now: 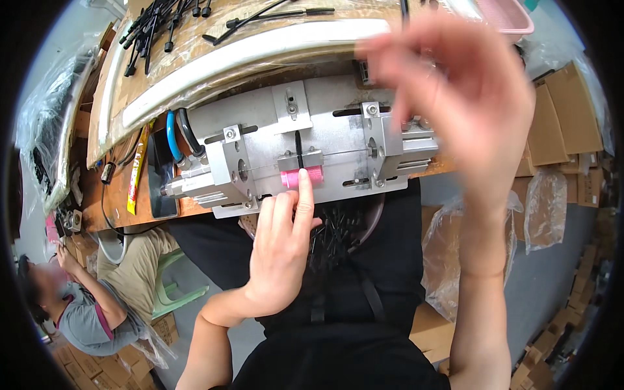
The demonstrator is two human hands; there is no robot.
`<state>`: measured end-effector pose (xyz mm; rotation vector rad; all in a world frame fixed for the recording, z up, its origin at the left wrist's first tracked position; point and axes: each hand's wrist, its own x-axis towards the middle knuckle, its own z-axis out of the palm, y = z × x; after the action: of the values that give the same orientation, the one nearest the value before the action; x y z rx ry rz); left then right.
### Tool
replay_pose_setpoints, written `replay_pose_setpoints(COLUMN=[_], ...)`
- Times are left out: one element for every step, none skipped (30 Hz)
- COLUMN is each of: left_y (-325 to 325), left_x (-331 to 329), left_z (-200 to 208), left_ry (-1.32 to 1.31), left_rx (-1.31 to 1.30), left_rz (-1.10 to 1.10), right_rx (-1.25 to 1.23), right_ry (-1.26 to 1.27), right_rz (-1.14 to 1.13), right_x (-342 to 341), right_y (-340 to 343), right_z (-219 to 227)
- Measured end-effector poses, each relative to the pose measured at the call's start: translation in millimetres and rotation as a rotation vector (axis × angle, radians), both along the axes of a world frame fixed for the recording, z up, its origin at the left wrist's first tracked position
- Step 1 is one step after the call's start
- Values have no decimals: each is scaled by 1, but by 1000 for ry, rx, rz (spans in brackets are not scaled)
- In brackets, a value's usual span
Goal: The person repeatedly picks up black plastic cable ties from a pile on a cardboard box and inserts them into a metal jig on a workbench. They manipulate the ties within the jig, likely to attach a component or secure them, then remove the finished items and place them into a pink plastic basin below. The process is repetitive and involves handling the ties one at a time.
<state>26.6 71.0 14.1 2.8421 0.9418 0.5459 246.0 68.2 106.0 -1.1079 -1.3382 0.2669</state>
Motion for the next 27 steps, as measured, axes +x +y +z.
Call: replay_pose_setpoints(left_y=[4, 11, 28, 44, 64, 86, 105, 124, 141, 154, 166, 180, 187, 192, 197, 201, 195, 180, 166, 167, 166, 177, 181, 175, 168, 162, 154], left_x=[-2, -6, -3, 1, 14, 29, 41, 53, 65, 77, 80, 90, 93, 97, 101, 103, 103, 91, 70, 51, 30, 9, -3, -10, -14, -14, -12], left_z=[7, 20, 31, 50, 70, 82, 97, 109, 119, 130, 139, 144, 141, 139, 139, 138, 141, 151, 160, 155, 157, 129, 111, 104, 106, 106, 102], left_ry=[-13, -16, -109, -278, -357, -408, -419, -383, -314, -219, -108, -1, -2, -4, 4, 12, -21, -50, -71, -95, -123, -164, -207, -226, -258, -292, -349], left_rx=[-28, -52, -38, -95, -11, 51, 123, 143, 116, 49, -4, -67, -30, 5, -28, -60, -103, -141, -174, -138, -97, 2, 99, 41, 64, 81, 123], left_rz=[-21, -19, -38, -47, -59, -58, -32, -16, -16, -15, -13, -31, -91, -156, -175, -193, -180, -164, -131, -133, -132, -190, -247, -166, -137, -117, -85], right_rx=[29, -97, -115, -187, -194, -223, -255, -286, -296, -305, -299, -315, -329, -349, -354, -357, -371, -399, -418, -362, -303, -224, -95, -23, 113, 87, -90], right_ry=[81, -125, -352, -405, -396, -417, -435, -453, -459, -467, -473, -466, -460, -452, -456, -460, -464, -505, -541, -573, -610, -670, -719, -694, -754, -912, -1138], right_rz=[70, 5, -43, -65, -77, -104, -89, -72, -73, -77, -62, -68, -74, -84, -86, -87, -108, -97, -69, -55, -41, -109, -199, -237, -293, -433, -502], right_x=[-21, -35, -47, -60, -69, -75, -81, -86, -88, -89, -92, -94, -96, -95, -95, -96, -92, -85, -77, -69, -63, -56, -49, -47, -43, -37, -24], right_y=[-18, -37, -50, -62, -68, -71, -69, -68, -65, -62, -58, -56, -54, -52, -52, -53, -54, -55, -56, -52, -48, -37, -19, 10, 38, 66, 94], right_z=[-17, -37, -52, -62, -79, -93, -98, -103, -107, -110, -109, -108, -107, -106, -106, -105, -107, -101, -89, -80, -65, -52, -43, -27, -13, 0, 10])
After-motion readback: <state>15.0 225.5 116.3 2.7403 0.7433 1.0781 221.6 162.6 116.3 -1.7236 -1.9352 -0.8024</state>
